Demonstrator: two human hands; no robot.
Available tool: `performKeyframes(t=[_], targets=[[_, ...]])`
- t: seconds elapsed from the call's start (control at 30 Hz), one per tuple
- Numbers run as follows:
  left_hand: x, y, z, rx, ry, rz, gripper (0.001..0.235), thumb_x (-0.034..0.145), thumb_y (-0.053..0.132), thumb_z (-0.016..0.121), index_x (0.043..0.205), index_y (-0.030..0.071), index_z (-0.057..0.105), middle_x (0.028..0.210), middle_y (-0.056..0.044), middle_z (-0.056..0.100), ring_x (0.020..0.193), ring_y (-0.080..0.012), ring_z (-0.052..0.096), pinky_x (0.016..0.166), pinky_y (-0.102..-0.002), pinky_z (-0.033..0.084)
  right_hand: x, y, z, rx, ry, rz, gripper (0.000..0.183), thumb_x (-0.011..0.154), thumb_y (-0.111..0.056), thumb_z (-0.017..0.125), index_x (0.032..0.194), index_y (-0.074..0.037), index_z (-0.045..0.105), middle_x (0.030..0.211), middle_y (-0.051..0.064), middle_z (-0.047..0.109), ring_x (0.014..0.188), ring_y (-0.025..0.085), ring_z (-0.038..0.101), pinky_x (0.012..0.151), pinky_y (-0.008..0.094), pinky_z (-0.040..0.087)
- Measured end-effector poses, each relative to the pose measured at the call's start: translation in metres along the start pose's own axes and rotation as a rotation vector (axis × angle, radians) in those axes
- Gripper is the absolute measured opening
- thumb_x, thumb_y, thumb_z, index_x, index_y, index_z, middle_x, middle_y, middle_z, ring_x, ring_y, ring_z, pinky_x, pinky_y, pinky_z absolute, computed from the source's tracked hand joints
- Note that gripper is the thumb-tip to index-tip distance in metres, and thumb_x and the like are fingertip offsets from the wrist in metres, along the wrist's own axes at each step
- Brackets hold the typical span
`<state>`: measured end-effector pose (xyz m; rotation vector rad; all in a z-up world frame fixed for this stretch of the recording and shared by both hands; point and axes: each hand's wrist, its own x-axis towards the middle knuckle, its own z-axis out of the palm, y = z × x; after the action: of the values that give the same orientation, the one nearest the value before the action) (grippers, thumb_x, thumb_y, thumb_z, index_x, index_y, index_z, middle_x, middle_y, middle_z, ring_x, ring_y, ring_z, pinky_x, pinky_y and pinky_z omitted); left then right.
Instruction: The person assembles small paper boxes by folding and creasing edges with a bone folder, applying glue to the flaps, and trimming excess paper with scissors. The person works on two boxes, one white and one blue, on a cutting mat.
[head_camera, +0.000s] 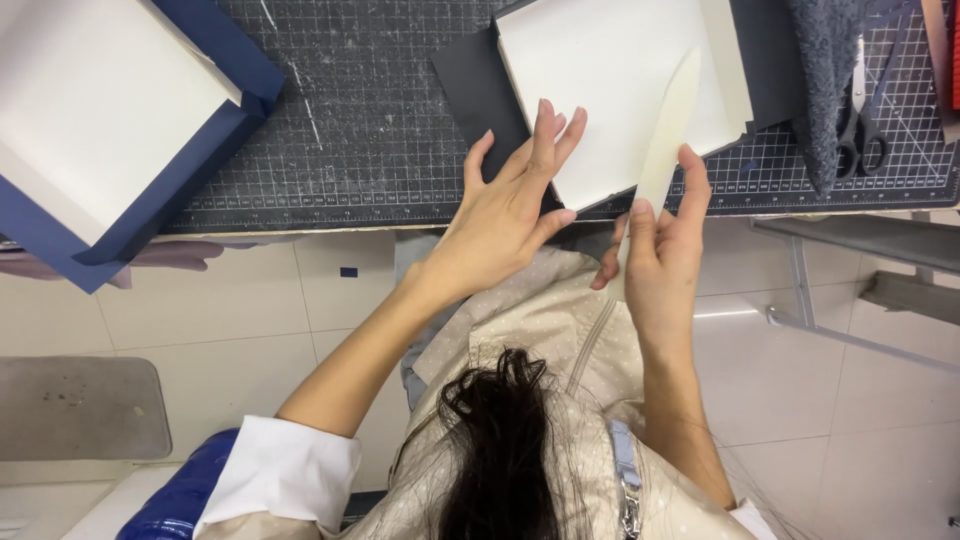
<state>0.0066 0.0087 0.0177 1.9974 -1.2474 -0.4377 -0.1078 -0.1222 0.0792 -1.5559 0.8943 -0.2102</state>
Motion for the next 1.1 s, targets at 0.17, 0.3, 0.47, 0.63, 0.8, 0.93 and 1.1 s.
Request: performKeyframes(t=[0.17, 0.3, 0.47, 0.63, 0.8, 0.93, 1.1], targets=[[0.003, -0.007, -0.002, -0.001, 0.004, 0.041, 0.078, 0.112, 0.028, 0.037, 0.158, 0.017, -0.026, 0.173, 0.005, 0.021, 0.161, -0.0199, 0.031, 0.122, -0.063, 0.009, -0.010, 0.005, 0.012, -0.099, 0.042, -0.030, 0.052, 0.108, -0.016, 0.040, 0.154, -0.015, 0.015, 0.076, 0.007, 0.051, 0.042, 0.013, 0.050, 0.038, 0.028, 0.054], [0.002, -0.003, -0.005, -0.101, 0.020, 0.054, 0.075, 0.108, 0.066, 0.005, 0.158, 0.018, -0.026, 0.173, 0.005, 0.022, 0.163, -0.0215, 0.027, 0.124, -0.067, -0.004, -0.022, -0.002, 0.023, -0.111, 0.010, -0.021, 0.052, 0.108, -0.011, 0.038, 0.154, -0.013, 0.014, 0.071, 0.006, 0.049, 0.041, 0.011, 0.046, 0.034, 0.025, 0.050], [0.002, -0.006, 0.001, -0.083, 0.020, 0.059, 0.079, 0.102, 0.070, -0.005, 0.160, 0.018, -0.023, 0.174, 0.004, 0.017, 0.164, -0.0223, 0.028, 0.126, -0.070, -0.005, -0.030, -0.008, 0.043, -0.176, -0.044, 0.025, 0.054, 0.106, -0.013, 0.038, 0.154, -0.012, 0.014, 0.064, 0.004, 0.047, 0.039, 0.012, 0.045, 0.035, 0.027, 0.048], [0.002, -0.006, -0.002, -0.081, 0.011, 0.078, 0.080, 0.102, 0.069, -0.006, 0.159, 0.016, -0.024, 0.175, 0.004, 0.012, 0.165, -0.0240, 0.026, 0.128, -0.068, -0.004, -0.024, -0.004, 0.048, -0.122, -0.061, 0.004, 0.052, 0.105, -0.016, 0.037, 0.152, -0.011, 0.014, 0.061, 0.008, 0.049, 0.034, 0.015, 0.047, 0.031, 0.029, 0.049], [0.003, -0.010, -0.008, -0.167, -0.029, 0.114, 0.076, 0.104, 0.069, -0.007, 0.158, 0.020, -0.027, 0.175, 0.002, 0.013, 0.165, -0.0222, 0.021, 0.128, -0.065, -0.005, -0.032, -0.005, 0.052, -0.083, -0.031, 0.007, 0.054, 0.106, -0.015, 0.038, 0.153, -0.012, 0.013, 0.067, 0.008, 0.050, 0.035, 0.014, 0.048, 0.033, 0.027, 0.050], [0.004, -0.012, -0.011, -0.169, -0.048, 0.126, 0.076, 0.105, 0.068, -0.006, 0.158, 0.019, -0.026, 0.176, 0.002, 0.008, 0.166, -0.0235, 0.022, 0.129, -0.065, -0.008, -0.025, -0.002, 0.056, -0.076, -0.027, -0.019, 0.052, 0.106, -0.020, 0.038, 0.151, -0.009, 0.012, 0.061, 0.010, 0.053, 0.034, 0.016, 0.050, 0.033, 0.029, 0.051], [0.027, -0.033, -0.011, 0.040, 0.089, 0.184, 0.076, 0.104, 0.071, -0.007, 0.160, 0.020, -0.017, 0.158, -0.003, 0.054, 0.143, -0.0194, 0.057, 0.124, -0.067, 0.000, -0.019, 0.012, 0.029, 0.115, -0.025, -0.026, 0.053, 0.106, -0.012, 0.040, 0.153, -0.014, 0.015, 0.075, 0.011, 0.052, 0.039, 0.016, 0.044, 0.034, 0.030, 0.048]])
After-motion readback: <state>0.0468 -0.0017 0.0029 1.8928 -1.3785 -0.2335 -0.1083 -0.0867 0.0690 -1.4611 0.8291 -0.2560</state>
